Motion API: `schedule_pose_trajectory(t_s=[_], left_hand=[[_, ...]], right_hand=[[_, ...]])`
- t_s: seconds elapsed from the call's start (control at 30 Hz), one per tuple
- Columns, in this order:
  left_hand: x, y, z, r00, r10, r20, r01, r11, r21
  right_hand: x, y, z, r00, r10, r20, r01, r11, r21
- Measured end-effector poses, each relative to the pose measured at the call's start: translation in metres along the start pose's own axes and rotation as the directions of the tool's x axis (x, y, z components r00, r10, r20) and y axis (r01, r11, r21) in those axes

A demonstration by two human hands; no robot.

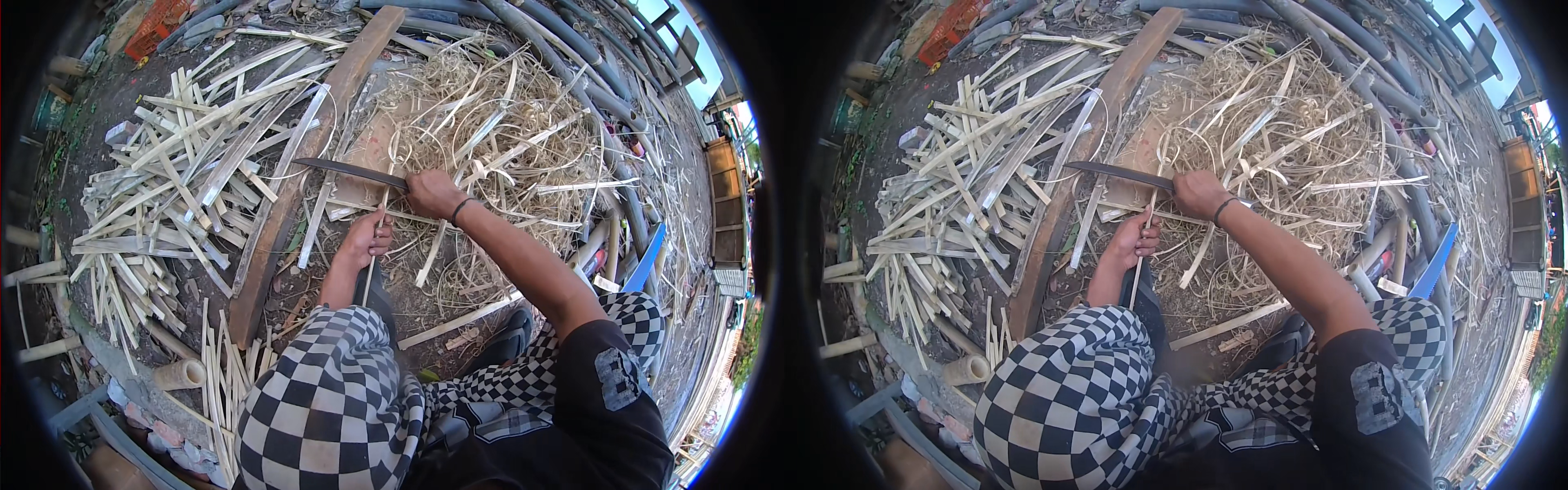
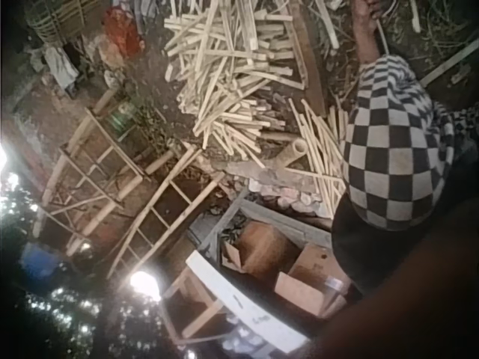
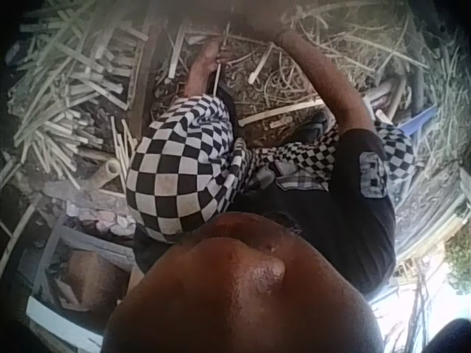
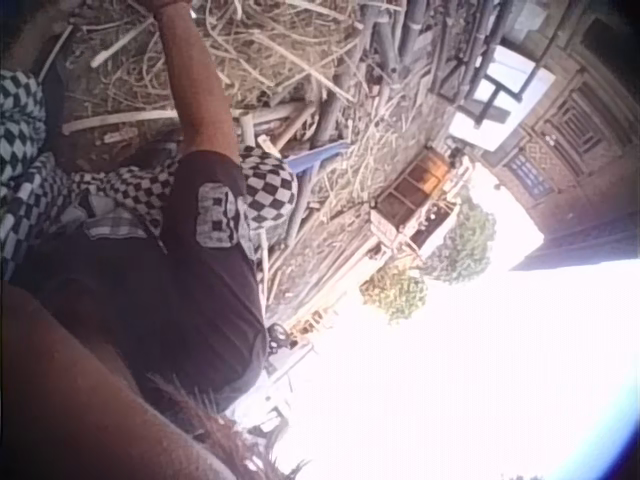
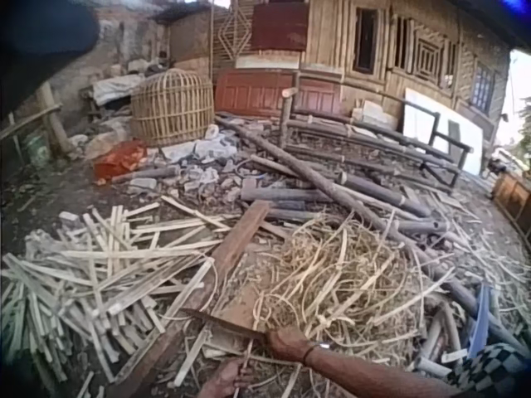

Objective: The person shaves thin strips of wood using a machete while sitting on the ground amidst bamboo debris.

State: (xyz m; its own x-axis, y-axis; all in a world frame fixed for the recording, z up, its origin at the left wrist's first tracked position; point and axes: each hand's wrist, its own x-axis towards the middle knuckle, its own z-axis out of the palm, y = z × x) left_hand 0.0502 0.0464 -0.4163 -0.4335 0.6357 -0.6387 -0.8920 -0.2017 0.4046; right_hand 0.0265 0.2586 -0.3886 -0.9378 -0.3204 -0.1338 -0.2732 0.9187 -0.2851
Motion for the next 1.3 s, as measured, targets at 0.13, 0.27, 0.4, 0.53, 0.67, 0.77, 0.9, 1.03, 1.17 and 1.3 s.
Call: schedule_pose_trajectory(t_s=[0.13,0.27,0.4,0.53,0.67,0.77,0.9,1.03,1.17,1.3], left_hand=[[0.007,0.005,-0.001,0.993,-0.112,0.032,0.110,0.992,0.056],[0.012,0.004,-0.003,0.985,-0.174,-0.007,0.171,0.976,-0.134],[0.013,0.001,0.000,0.992,-0.111,-0.056,0.112,0.994,0.017],[0.010,-0.007,0.016,0.948,0.133,-0.289,-0.020,0.932,0.362],[0.011,-0.013,0.011,0.912,0.235,-0.335,-0.018,0.842,0.540],[0.020,-0.022,-0.015,0.844,0.454,-0.287,-0.038,0.583,0.811],[0.021,-0.029,-0.031,0.748,0.616,-0.245,0.009,0.360,0.933],[-0.003,-0.031,0.010,0.821,0.470,-0.325,0.126,0.405,0.906],[-0.006,-0.036,-0.010,0.781,0.528,-0.334,0.099,0.424,0.900],[-0.015,-0.044,-0.013,0.808,0.532,-0.253,0.037,0.382,0.923]], right_hand=[[-0.001,0.012,-0.001,0.995,-0.090,0.034,0.090,0.996,0.013],[0.007,0.005,0.000,0.994,-0.074,0.077,0.070,0.997,0.043],[0.004,-0.005,0.000,0.997,0.014,0.075,-0.016,1.000,0.018],[0.008,-0.010,-0.002,0.987,0.104,0.126,-0.105,0.994,0.002],[0.008,-0.008,0.005,0.981,0.141,0.130,-0.135,0.989,-0.055],[0.007,-0.016,0.008,0.979,0.142,0.142,-0.126,0.985,-0.119],[0.007,-0.025,0.003,0.973,0.183,0.138,-0.173,0.981,-0.087],[-0.005,-0.018,0.008,0.965,0.213,0.155,-0.194,0.973,-0.127],[-0.005,-0.031,0.003,0.972,0.183,0.148,-0.167,0.979,-0.116],[-0.003,-0.028,0.009,0.965,0.207,0.161,-0.190,0.975,-0.115]])
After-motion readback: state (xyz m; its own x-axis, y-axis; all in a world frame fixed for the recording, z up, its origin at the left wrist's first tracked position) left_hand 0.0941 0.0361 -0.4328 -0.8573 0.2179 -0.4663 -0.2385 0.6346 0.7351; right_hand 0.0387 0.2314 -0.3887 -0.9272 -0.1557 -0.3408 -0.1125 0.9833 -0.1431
